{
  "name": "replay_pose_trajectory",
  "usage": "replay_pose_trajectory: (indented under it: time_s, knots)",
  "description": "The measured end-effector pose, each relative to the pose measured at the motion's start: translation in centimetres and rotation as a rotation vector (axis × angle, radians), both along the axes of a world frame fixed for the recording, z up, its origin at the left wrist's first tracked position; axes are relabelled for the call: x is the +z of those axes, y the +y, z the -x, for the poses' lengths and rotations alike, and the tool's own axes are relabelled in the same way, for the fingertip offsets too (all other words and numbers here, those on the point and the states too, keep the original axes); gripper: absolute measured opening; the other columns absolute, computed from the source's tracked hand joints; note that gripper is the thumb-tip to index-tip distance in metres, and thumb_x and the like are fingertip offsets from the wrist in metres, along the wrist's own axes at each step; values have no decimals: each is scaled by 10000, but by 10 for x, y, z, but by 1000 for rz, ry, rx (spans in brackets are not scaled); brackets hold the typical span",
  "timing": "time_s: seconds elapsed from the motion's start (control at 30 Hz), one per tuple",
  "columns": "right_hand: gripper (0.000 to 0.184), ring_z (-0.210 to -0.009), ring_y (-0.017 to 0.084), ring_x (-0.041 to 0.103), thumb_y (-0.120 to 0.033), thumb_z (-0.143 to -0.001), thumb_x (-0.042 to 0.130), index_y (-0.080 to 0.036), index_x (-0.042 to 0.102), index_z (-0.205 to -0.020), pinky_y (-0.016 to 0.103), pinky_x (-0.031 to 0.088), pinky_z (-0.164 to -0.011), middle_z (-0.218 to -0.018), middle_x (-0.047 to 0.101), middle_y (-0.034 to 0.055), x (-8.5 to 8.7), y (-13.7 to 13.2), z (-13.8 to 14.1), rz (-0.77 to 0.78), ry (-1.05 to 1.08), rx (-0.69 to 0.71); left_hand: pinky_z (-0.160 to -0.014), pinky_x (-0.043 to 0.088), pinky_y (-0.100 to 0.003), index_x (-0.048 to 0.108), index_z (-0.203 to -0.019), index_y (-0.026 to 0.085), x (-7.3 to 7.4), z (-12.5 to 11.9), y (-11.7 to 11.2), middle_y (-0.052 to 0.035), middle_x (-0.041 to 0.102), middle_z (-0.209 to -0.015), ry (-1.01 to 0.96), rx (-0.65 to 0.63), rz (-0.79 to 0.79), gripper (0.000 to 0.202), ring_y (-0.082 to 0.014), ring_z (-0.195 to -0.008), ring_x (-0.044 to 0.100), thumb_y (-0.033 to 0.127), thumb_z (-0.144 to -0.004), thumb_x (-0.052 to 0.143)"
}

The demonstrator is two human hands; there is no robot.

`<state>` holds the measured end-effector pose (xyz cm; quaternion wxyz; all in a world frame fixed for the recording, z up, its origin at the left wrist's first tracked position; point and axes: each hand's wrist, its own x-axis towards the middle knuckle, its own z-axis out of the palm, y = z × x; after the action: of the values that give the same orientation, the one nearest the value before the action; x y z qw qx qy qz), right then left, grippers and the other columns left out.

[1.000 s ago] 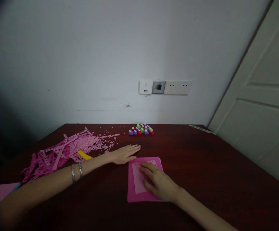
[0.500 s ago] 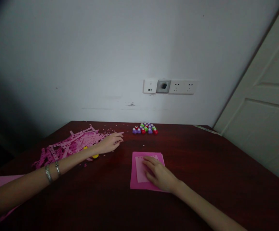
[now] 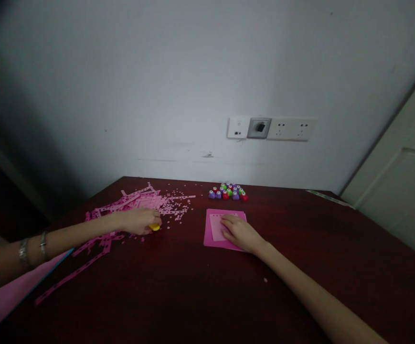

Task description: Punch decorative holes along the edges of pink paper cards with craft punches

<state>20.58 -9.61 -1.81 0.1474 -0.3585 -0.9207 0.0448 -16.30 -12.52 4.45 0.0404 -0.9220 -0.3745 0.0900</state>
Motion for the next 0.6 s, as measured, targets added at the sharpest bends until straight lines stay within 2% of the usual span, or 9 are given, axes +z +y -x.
replay_pose_trajectory:
  time_s: [0.1,0.2,0.27,0.37,0.47,0.53,0.6]
  knots:
    - [425,-1146,257,486,-346,-896,385,-101,545,-1204,427,380,-991,-1244,534,146,7,-6,-3,-37,8,20,-713,410,-273,612,-899,150,-14,7,-2,-80,637,-848,75,-94,-60,242,-169,-762,554,59,-715,484]
    - [371,-1153,241,479,-318,-886,410,-152,568,-1177,431,374,-999,-1240,542,108,17,-15,-11,-46,65,31,-687,394,-273,599,-920,146,-10,8,1,-84,629,-843,90,-99,-94,274,-164,-728,543,30,-735,433]
    - [350,-1139,234,492,-310,-874,432,-182,573,-1168,433,381,-994,-1217,559,89,26,-21,-18,-27,135,12,-657,382,-269,587,-955,154,7,4,3,-82,620,-869,93,-77,-132,293,-158,-714,532,35,-764,398]
    - [318,-1065,226,547,-306,-869,445,-205,590,-1134,427,418,-953,-1157,595,81,43,-30,-23,42,256,-31,-649,367,-284,563,-999,143,44,-15,3,-93,597,-907,106,-80,-260,329,-163,-716,514,13,-788,347]
    - [277,-972,230,595,-317,-856,469,-204,625,-1055,426,458,-881,-1056,645,80,61,-40,-19,131,387,-64,-702,363,-314,561,-953,130,81,-44,-1,-106,579,-880,96,-80,-397,297,-183,-771,502,20,-825,316]
    - [259,-928,231,613,-336,-843,493,-204,642,-1009,422,477,-840,-1001,668,74,69,-47,-12,251,488,-98,-688,361,-315,549,-957,121,97,-62,-3,-116,568,-891,95,-56,-472,297,-190,-788,496,16,-832,300]
    - [266,-876,224,630,-362,-828,518,-187,654,-975,407,491,-805,-948,683,73,73,-53,-5,398,563,-96,-648,357,-302,535,-969,114,104,-71,-1,-125,561,-918,71,-10,-524,299,-189,-790,497,5,-821,300]
